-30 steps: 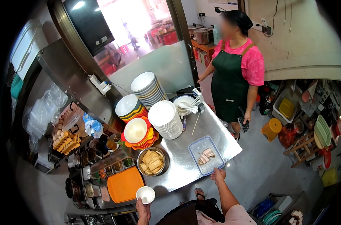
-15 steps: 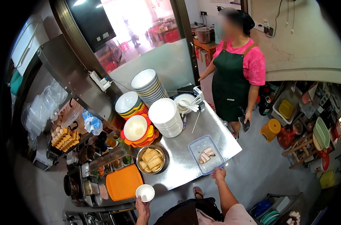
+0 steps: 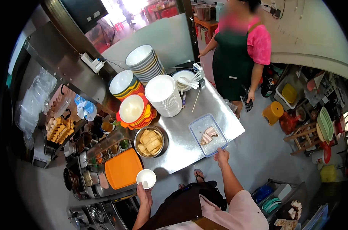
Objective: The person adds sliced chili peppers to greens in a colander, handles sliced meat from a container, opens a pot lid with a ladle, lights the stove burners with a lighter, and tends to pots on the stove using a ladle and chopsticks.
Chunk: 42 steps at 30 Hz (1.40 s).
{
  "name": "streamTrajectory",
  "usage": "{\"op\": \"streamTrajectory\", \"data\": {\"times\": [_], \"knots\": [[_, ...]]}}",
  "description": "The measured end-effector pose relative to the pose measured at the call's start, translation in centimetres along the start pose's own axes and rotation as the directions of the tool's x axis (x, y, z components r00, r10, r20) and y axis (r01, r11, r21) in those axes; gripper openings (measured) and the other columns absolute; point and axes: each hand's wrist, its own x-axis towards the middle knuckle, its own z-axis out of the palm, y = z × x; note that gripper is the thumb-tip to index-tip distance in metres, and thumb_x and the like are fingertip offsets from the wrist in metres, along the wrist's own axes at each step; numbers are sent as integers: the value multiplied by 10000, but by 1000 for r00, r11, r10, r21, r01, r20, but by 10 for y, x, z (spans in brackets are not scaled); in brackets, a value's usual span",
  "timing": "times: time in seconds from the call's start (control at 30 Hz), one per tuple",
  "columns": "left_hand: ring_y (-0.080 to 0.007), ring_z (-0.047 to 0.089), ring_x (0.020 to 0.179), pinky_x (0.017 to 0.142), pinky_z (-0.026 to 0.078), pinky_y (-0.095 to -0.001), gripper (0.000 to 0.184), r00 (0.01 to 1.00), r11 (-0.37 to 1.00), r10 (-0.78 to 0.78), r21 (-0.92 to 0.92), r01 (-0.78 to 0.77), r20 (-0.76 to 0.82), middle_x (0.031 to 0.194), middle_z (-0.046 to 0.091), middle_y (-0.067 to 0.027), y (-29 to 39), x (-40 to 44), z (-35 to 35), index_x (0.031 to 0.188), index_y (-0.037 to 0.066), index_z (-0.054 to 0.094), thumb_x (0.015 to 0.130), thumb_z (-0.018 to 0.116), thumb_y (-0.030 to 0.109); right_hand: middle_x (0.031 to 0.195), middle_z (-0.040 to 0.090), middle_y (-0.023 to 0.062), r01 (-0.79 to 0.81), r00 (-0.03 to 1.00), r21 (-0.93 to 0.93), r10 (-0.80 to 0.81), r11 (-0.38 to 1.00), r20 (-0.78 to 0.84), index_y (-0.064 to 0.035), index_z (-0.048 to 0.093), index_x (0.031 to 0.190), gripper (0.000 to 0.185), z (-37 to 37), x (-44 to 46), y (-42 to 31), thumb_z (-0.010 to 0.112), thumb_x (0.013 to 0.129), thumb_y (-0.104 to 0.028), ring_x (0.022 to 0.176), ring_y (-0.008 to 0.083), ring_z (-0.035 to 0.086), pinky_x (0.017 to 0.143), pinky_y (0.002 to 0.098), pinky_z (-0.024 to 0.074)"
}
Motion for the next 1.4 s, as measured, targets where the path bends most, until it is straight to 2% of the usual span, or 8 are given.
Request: {"op": "streamTrajectory", "data": {"times": [0.2,0.3,0.5,0.93,1.03,1.13,1.27,1.4], "knots": [[-215,605,1048,825,497,-394,449,999,1000,-29,-6,29,-25,1219,591,-91,-1,-1,-2,1331,77,468,989,526,361,685,625,88,15,1000,-75,-16,997,-9,-43,535,876,249,3,1,-2,641,926,-263,532,184,633,428,312,518],[-208,608,1032,796,495,-385,443,999,999,-36,-9,36,-37,1215,594,-87,-1,-3,-1,1329,80,470,987,531,356,694,633,95,36,999,-200,-42,979,-26,-41,548,828,262,11,-4,-8,644,924,-265,519,184,622,426,306,512],[-231,613,1050,844,510,-422,436,998,999,-19,-48,16,-60,1215,588,-99,-4,-6,-4,1326,62,460,988,526,328,704,635,102,91,995,-199,-83,976,47,-22,561,823,276,33,-11,-1,643,929,-263,526,188,607,444,318,511],[-239,612,1049,811,526,-406,455,995,997,-33,-66,27,-93,1220,583,-101,-8,-9,-14,1353,71,446,985,526,327,637,622,84,-2,999,-281,12,960,32,-19,578,860,252,91,-29,23,648,927,-251,448,157,563,361,301,441],[-212,640,985,767,527,-392,373,995,999,4,-54,-10,-100,1159,626,-68,-13,-10,-17,1273,95,498,998,506,346,649,629,91,-16,997,-290,39,957,72,-15,581,867,255,101,-30,28,639,930,-255,451,157,567,356,294,434],[-253,606,1081,869,519,-427,465,996,999,-7,-46,3,-94,1243,575,-115,-11,-13,-21,1364,58,435,989,528,319,657,636,99,-21,994,-275,49,961,96,-18,583,877,254,109,-29,36,628,933,-261,442,166,559,362,306,435],[-250,584,1124,910,506,-433,472,993,994,13,-104,-26,-120,1256,567,-121,-3,-18,-17,1373,29,432,993,520,296,649,624,91,-22,993,-279,55,960,109,-23,589,827,265,112,-26,36,644,924,-263,443,167,552,363,310,421],[-206,583,1052,870,492,-387,360,981,993,-15,-117,-9,-195,1187,582,-80,1,-15,-23,1265,49,507,988,523,279,648,610,77,-5,976,-343,79,939,204,-40,592,775,296,100,-18,36,653,917,-294,461,159,553,371,281,403]]}}
